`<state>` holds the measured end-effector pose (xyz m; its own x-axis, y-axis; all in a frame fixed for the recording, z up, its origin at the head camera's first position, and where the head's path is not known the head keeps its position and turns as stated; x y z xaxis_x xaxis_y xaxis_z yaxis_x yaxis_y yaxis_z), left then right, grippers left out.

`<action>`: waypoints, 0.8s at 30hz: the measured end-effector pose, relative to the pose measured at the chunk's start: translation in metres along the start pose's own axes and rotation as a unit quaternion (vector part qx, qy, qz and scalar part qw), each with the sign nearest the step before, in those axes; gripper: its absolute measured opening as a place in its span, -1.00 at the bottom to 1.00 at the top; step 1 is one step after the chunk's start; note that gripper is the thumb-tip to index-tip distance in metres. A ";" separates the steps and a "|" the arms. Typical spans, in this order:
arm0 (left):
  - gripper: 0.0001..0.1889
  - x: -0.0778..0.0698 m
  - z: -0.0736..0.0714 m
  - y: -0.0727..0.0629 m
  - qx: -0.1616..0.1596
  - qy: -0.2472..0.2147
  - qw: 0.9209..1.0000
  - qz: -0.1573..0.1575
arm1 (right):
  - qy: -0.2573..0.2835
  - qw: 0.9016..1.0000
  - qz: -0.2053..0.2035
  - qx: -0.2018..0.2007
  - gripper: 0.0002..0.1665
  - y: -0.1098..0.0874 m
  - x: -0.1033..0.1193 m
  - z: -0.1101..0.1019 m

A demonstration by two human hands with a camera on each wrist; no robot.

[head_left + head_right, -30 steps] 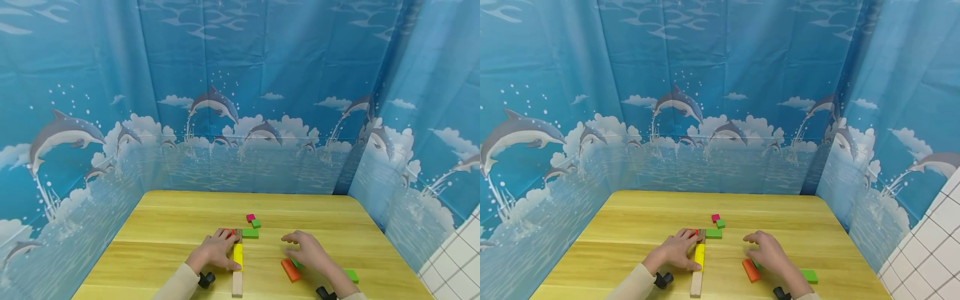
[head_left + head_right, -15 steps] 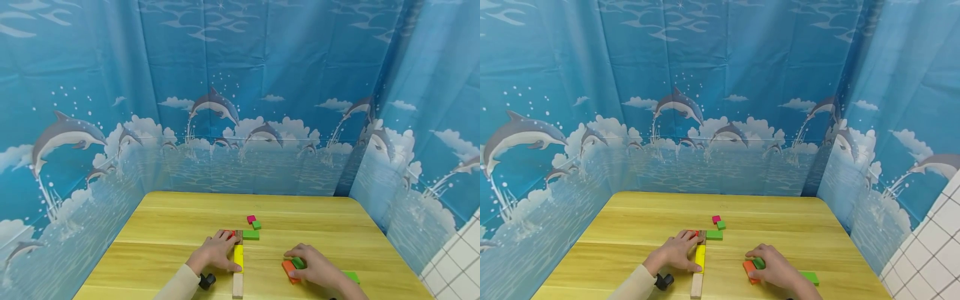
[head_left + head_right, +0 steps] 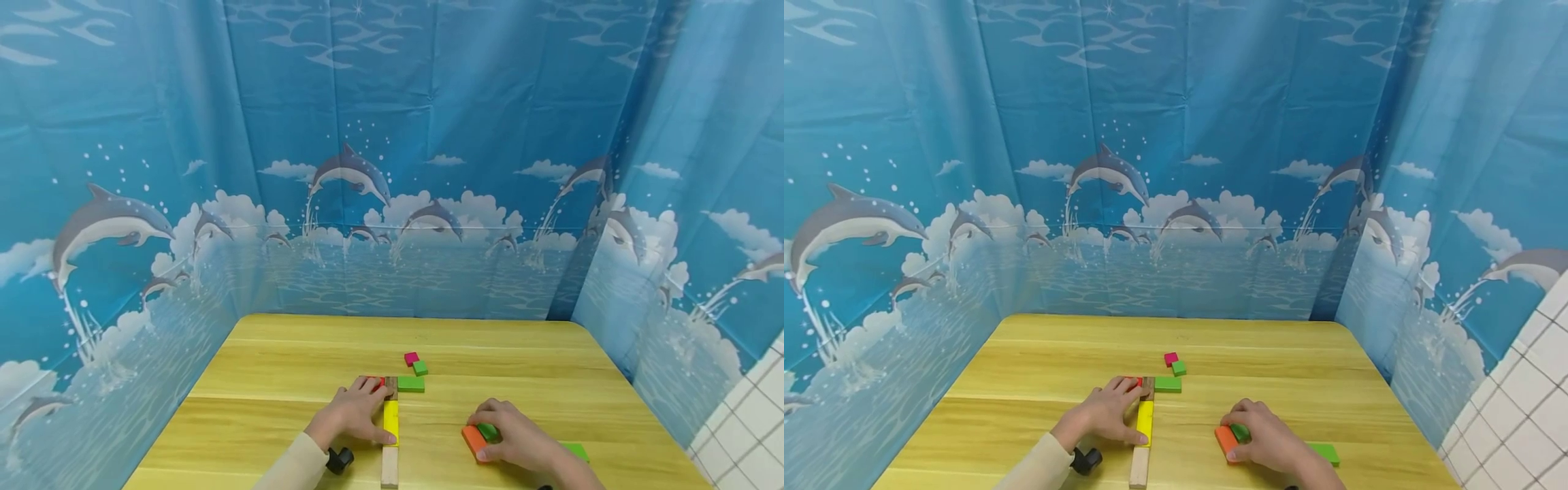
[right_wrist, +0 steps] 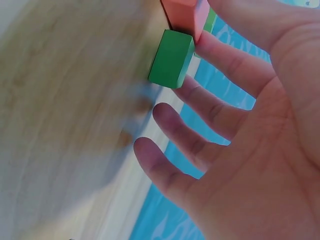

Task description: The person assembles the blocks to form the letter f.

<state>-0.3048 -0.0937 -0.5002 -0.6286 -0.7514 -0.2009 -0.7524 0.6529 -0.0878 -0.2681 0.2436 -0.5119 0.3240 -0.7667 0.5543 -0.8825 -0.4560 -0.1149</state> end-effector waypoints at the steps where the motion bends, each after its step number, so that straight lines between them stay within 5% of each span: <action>1: -0.03 0.000 0.000 0.000 0.000 -0.001 1.000 0.001 | -0.002 1.000 0.004 0.001 -0.45 0.000 0.000 0.000; 11: -0.05 -0.001 -0.001 0.000 -0.002 -0.012 1.000 -0.005 | -0.039 0.999 0.004 -0.030 -0.39 0.000 0.004 0.002; 24: -0.06 -0.001 0.000 0.001 -0.003 -0.013 1.000 -0.007 | -0.017 0.999 -0.001 -0.042 -0.35 -0.001 0.007 0.005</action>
<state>-0.3050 -0.0926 -0.4997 -0.6132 -0.7574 -0.2243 -0.7618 0.6422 -0.0857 -0.2634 0.2365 -0.5116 0.3355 -0.7818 0.5256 -0.9068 -0.4191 -0.0446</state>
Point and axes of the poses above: each hand's wrist, its own y-axis towards the middle knuckle, its own z-axis out of the palm, x = y × z, the point moved 2 cm from there along y, towards the middle knuckle, and after that the axes turned 8 degrees about z, right-handed, at the moved point
